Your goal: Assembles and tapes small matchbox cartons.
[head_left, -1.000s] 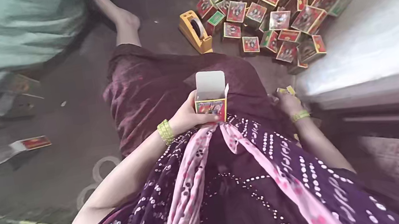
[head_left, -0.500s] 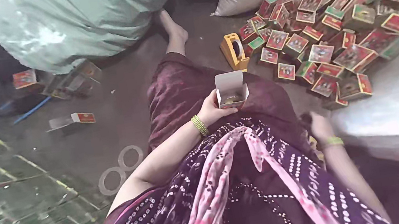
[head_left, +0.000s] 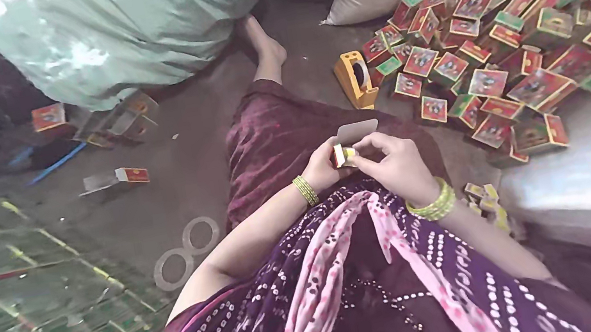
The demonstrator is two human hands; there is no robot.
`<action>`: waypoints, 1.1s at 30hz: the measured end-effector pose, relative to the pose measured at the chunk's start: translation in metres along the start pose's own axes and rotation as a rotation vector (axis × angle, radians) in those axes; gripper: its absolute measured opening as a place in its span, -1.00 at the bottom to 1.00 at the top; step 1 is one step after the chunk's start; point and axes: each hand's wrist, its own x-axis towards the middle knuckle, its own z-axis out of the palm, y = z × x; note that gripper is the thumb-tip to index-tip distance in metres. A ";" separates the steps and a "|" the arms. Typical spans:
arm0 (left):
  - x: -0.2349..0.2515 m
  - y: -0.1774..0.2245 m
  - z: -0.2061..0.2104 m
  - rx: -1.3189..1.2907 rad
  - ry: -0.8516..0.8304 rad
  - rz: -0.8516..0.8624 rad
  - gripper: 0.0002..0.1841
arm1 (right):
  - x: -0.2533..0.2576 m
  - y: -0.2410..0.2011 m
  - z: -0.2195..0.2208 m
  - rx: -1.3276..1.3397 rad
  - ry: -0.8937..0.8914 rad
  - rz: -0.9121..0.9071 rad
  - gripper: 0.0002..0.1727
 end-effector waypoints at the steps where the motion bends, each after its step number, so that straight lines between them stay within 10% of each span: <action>1: 0.000 0.000 -0.001 0.015 -0.007 -0.006 -0.24 | 0.001 -0.001 0.007 -0.027 0.010 -0.012 -0.73; 6: 0.004 -0.006 -0.001 -0.003 -0.015 0.002 -0.29 | -0.003 0.002 0.023 -0.235 -0.017 -0.273 -0.70; 12: 0.009 -0.004 -0.001 0.076 -0.075 -0.044 -0.27 | 0.006 0.001 0.006 -0.198 -0.142 0.029 -0.74; 18: 0.004 -0.004 -0.004 0.043 -0.039 -0.004 -0.20 | 0.009 0.022 -0.007 -0.425 -0.104 -0.263 -0.74; 33: 0.002 0.000 0.004 0.085 -0.056 0.152 0.09 | 0.012 0.031 -0.029 -0.387 -0.148 -0.350 -0.81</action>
